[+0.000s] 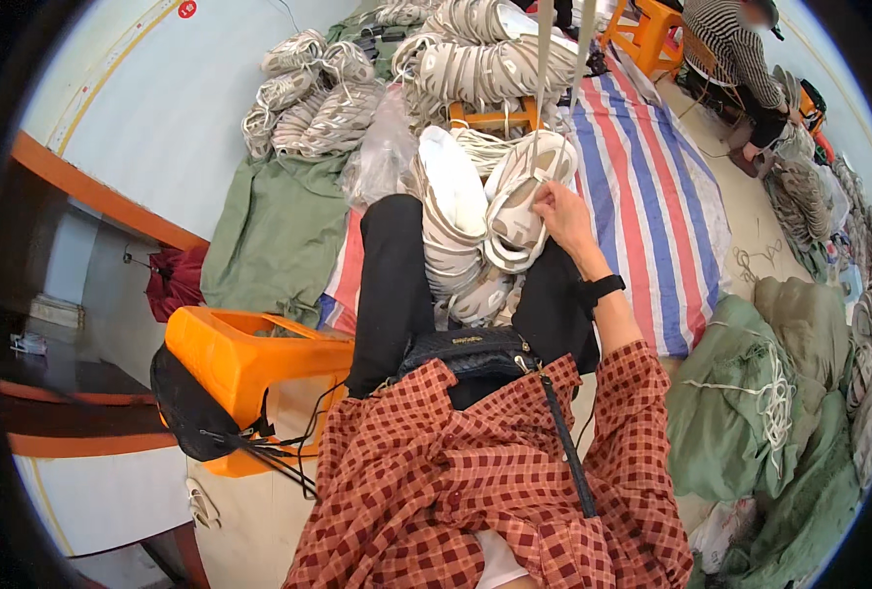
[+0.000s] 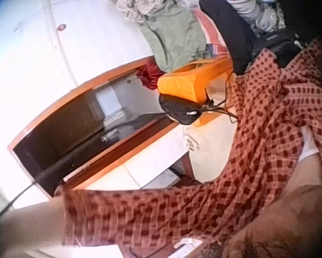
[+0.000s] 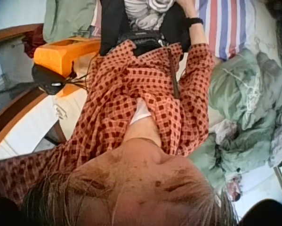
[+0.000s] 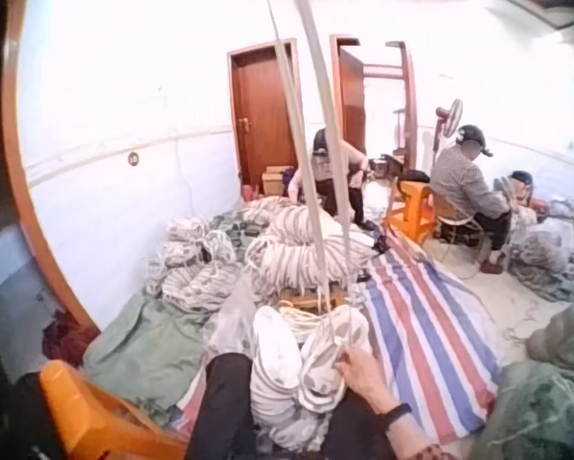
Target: The recorder is lacing white sneakers as part of a shoe manufacturing process.
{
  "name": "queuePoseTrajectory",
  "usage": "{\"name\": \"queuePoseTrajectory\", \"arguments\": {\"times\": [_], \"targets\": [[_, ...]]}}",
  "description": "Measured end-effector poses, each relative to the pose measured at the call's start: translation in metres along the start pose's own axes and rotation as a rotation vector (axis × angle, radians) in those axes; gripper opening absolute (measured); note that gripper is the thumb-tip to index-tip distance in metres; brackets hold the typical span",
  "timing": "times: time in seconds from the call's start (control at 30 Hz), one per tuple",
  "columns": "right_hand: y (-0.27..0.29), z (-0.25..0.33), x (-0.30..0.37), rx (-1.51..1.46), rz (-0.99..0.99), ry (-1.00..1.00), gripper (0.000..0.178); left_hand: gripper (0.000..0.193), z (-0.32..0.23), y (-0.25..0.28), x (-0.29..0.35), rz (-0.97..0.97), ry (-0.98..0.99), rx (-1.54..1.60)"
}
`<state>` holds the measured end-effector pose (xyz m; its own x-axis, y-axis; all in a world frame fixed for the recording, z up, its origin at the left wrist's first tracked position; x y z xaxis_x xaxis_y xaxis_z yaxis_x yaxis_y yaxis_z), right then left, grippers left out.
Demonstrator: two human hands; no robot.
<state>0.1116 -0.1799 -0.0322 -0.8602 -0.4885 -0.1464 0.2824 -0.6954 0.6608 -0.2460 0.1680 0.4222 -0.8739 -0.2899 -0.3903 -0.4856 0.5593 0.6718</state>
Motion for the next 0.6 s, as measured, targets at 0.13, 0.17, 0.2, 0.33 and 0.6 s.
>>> {"name": "queuePoseTrajectory", "arguments": {"times": [0.13, 0.17, 0.2, 0.33, 0.6], "targets": [[0.014, 0.057, 0.017, -0.158, -0.111, 0.134, 0.021, 0.026, 0.026, -0.015, -0.005, 0.041, 0.022, -0.039], [0.021, 0.056, 0.023, -0.158, -0.122, 0.124, 0.021, 0.027, 0.035, -0.022, -0.011, 0.064, 0.025, -0.043], [0.017, 0.045, 0.028, -0.218, 0.059, 0.049, 0.021, 0.028, 0.045, -0.031, -0.018, 0.09, 0.028, -0.045], [0.054, -0.045, 0.089, -1.114, 0.119, -0.2, 0.019, 0.032, 0.085, -0.069, -0.052, 0.181, 0.039, -0.065], [0.027, -0.188, 0.363, -0.73, 0.108, -1.197, 0.021, 0.036, 0.164, -0.275, -0.09, 0.309, -0.068, -0.227]]}}
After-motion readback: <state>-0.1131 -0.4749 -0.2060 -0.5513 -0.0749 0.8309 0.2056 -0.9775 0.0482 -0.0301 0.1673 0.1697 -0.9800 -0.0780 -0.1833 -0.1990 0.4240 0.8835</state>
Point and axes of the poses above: each hand's wrist, its own x-axis away from the middle knuckle, its own y-axis out of the back of the hand, z = x × y, the point moved 7 cm from there along -x, towards the middle knuckle, and after that the axes turned 9 degrees about -y, right-handed, at the moved point
